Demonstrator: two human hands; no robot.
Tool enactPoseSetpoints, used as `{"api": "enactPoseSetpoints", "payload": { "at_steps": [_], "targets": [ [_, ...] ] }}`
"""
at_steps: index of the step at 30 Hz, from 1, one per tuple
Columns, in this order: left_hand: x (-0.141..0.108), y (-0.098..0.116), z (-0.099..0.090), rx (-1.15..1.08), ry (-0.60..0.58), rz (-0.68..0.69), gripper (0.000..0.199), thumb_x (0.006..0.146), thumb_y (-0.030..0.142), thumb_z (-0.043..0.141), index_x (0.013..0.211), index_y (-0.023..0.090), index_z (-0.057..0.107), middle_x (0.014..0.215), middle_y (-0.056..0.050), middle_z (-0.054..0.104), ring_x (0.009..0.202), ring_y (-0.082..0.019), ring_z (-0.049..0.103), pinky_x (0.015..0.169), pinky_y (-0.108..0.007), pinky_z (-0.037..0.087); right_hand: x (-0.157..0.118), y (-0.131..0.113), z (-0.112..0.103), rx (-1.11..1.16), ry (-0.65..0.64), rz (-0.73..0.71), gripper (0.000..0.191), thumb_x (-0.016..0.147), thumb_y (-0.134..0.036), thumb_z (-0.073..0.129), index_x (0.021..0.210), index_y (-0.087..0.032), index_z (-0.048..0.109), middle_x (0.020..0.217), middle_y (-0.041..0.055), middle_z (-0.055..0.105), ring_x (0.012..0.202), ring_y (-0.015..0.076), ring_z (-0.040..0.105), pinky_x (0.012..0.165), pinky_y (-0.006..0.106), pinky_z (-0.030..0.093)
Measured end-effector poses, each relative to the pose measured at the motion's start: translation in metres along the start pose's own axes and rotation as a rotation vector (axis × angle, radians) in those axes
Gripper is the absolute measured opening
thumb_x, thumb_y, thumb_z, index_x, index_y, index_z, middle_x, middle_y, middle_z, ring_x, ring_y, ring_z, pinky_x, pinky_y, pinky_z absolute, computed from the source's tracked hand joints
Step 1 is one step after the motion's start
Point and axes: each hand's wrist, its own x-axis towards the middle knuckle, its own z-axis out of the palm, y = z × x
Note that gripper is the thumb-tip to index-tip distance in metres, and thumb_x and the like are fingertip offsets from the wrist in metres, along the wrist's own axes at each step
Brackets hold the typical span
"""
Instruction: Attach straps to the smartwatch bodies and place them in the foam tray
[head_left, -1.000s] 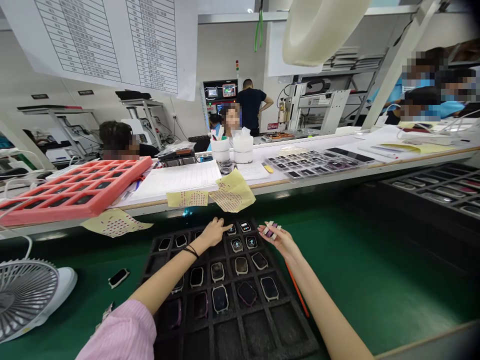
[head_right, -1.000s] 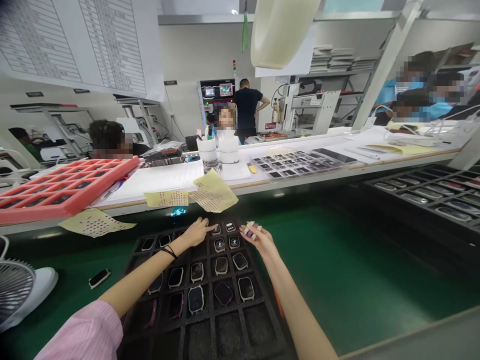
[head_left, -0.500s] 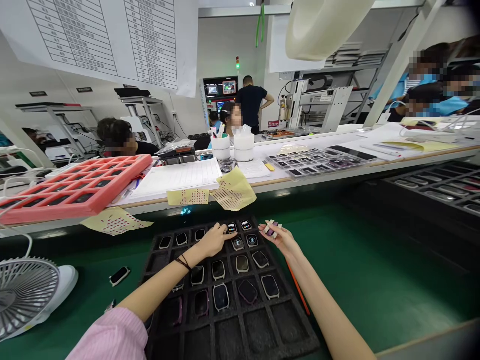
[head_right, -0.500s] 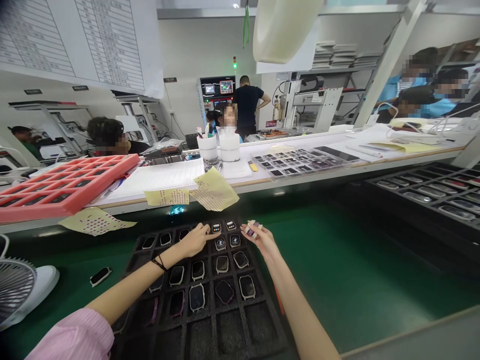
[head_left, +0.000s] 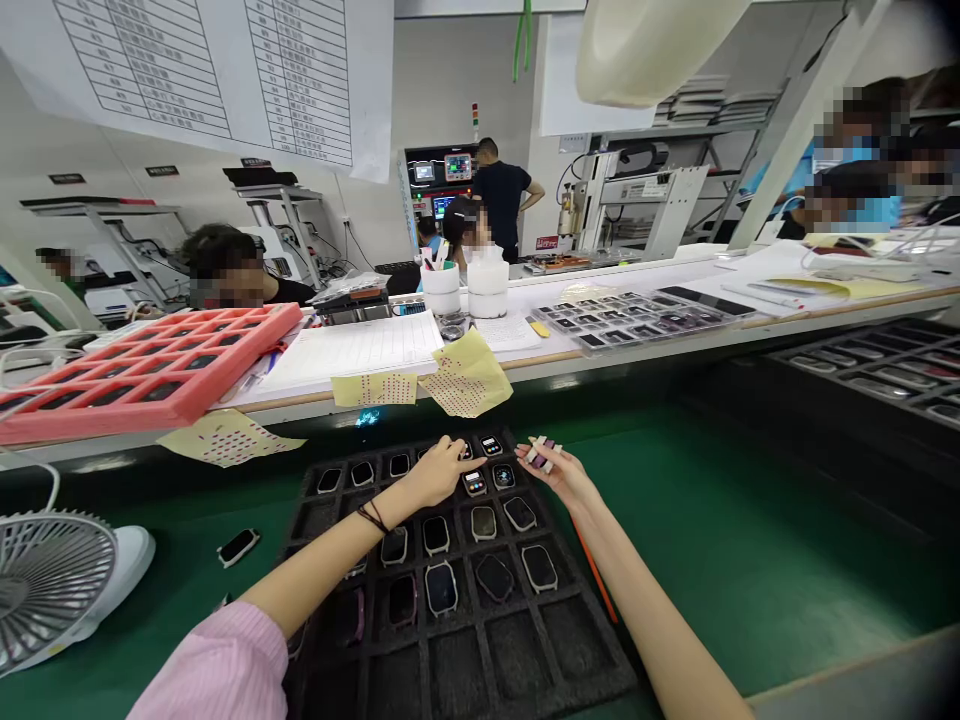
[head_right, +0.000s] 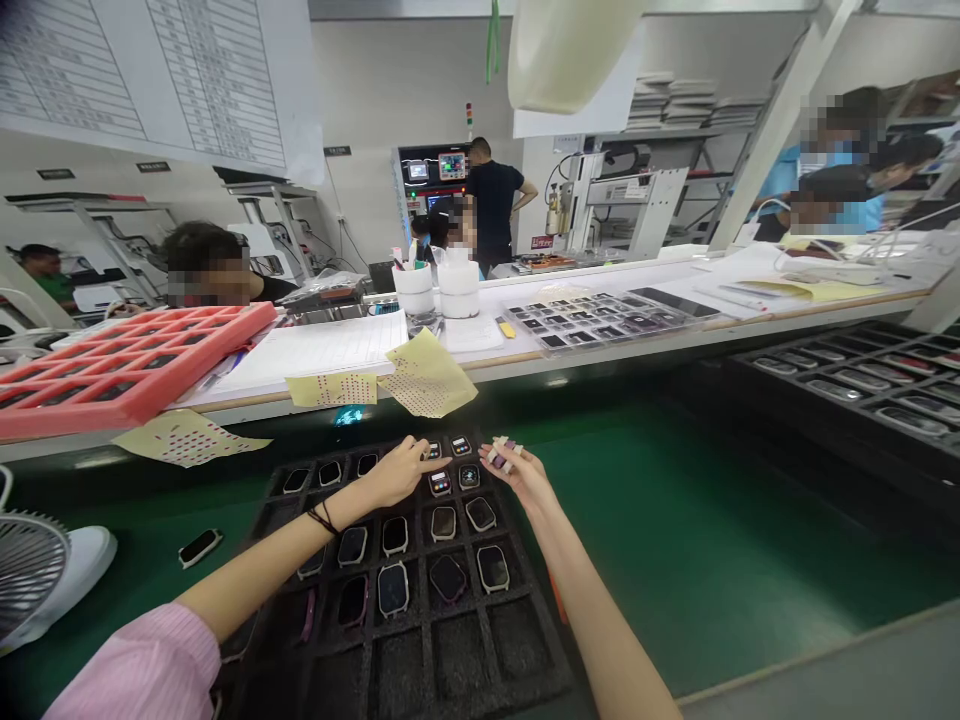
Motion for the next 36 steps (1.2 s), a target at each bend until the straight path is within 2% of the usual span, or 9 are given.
{"api": "enactPoseSetpoints", "payload": {
  "at_steps": [5, 9, 12, 17, 23, 26, 30, 33, 36],
  "targets": [
    [0.023, 0.013, 0.009, 0.003, -0.019, 0.021, 0.052, 0.089, 0.015, 0.037, 0.138, 0.027, 0.045, 0.102, -0.012, 0.048, 0.089, -0.025, 0.04, 0.081, -0.036, 0.039, 0.002, 0.002, -0.001, 0.0, 0.005, -0.01, 0.037, 0.055, -0.024, 0.088, 0.086, -0.011, 0.071, 0.086, 0.0125, 0.074, 0.089, 0.0291, 0.071, 0.086, 0.041, 0.058],
    [0.031, 0.021, 0.016, -0.006, -0.026, 0.018, 0.05, 0.089, 0.017, 0.04, 0.138, 0.025, 0.046, 0.102, -0.013, 0.049, 0.089, -0.025, 0.041, 0.081, -0.036, 0.039, 0.002, 0.001, 0.0, -0.001, 0.006, -0.011, 0.039, 0.054, -0.025, 0.088, 0.086, -0.011, 0.071, 0.087, 0.0132, 0.074, 0.089, 0.0295, 0.071, 0.084, 0.04, 0.058],
    [0.027, 0.026, 0.017, -0.014, -0.038, 0.031, 0.05, 0.089, 0.015, 0.037, 0.137, 0.024, 0.047, 0.103, -0.013, 0.05, 0.09, -0.025, 0.041, 0.081, -0.036, 0.039, 0.0, 0.0, 0.001, 0.0, 0.005, -0.008, 0.038, 0.055, -0.024, 0.088, 0.087, -0.011, 0.071, 0.087, 0.013, 0.074, 0.09, 0.0298, 0.07, 0.086, 0.041, 0.058],
    [0.014, 0.029, 0.01, -0.042, -0.038, 0.082, 0.052, 0.089, 0.012, 0.035, 0.136, 0.029, 0.047, 0.103, -0.01, 0.05, 0.09, -0.023, 0.042, 0.086, -0.034, 0.038, -0.002, -0.003, 0.003, -0.001, -0.002, 0.003, 0.037, 0.057, -0.024, 0.087, 0.087, -0.011, 0.071, 0.088, 0.0133, 0.074, 0.092, 0.0302, 0.07, 0.088, 0.042, 0.057],
    [0.019, 0.023, 0.001, -0.091, 0.003, 0.015, 0.053, 0.088, 0.01, 0.034, 0.136, 0.025, 0.048, 0.099, -0.012, 0.049, 0.09, -0.024, 0.041, 0.084, -0.037, 0.04, -0.004, -0.003, 0.006, -0.009, 0.002, 0.007, 0.038, 0.055, -0.025, 0.087, 0.087, -0.011, 0.071, 0.088, 0.0135, 0.074, 0.091, 0.0304, 0.07, 0.09, 0.043, 0.056],
    [0.014, 0.018, -0.002, -0.138, 0.025, -0.023, 0.053, 0.087, 0.01, 0.034, 0.136, 0.024, 0.048, 0.098, -0.011, 0.05, 0.09, -0.023, 0.042, 0.086, -0.036, 0.04, -0.004, -0.001, 0.007, -0.017, 0.002, 0.007, 0.04, 0.053, -0.026, 0.088, 0.086, -0.01, 0.071, 0.087, 0.0135, 0.074, 0.09, 0.0299, 0.07, 0.09, 0.043, 0.056],
    [-0.025, -0.002, -0.002, -0.247, 0.072, -0.147, 0.057, 0.088, 0.007, 0.031, 0.14, 0.026, 0.042, 0.107, -0.008, 0.05, 0.094, -0.02, 0.043, 0.09, -0.033, 0.04, -0.004, 0.003, 0.006, -0.033, -0.015, 0.011, 0.04, 0.054, -0.026, 0.088, 0.087, -0.011, 0.07, 0.088, 0.0137, 0.074, 0.091, 0.0304, 0.07, 0.09, 0.044, 0.055],
    [-0.075, -0.027, 0.006, -0.41, 0.139, -0.351, 0.055, 0.089, 0.01, 0.03, 0.139, 0.03, 0.043, 0.106, -0.005, 0.051, 0.096, -0.018, 0.046, 0.094, -0.032, 0.039, -0.007, 0.005, 0.007, -0.054, -0.036, 0.021, 0.04, 0.055, -0.027, 0.088, 0.088, -0.012, 0.07, 0.088, 0.0124, 0.074, 0.091, 0.0301, 0.07, 0.09, 0.044, 0.055],
    [-0.13, -0.051, 0.017, -0.431, 0.183, -0.539, 0.054, 0.089, 0.012, 0.028, 0.137, 0.028, 0.047, 0.099, -0.005, 0.051, 0.094, -0.018, 0.048, 0.092, -0.034, 0.039, -0.011, 0.007, 0.015, -0.092, -0.067, 0.048, 0.042, 0.055, -0.029, 0.088, 0.089, -0.012, 0.07, 0.088, 0.0116, 0.075, 0.092, 0.029, 0.07, 0.088, 0.042, 0.055]
  ]
}}
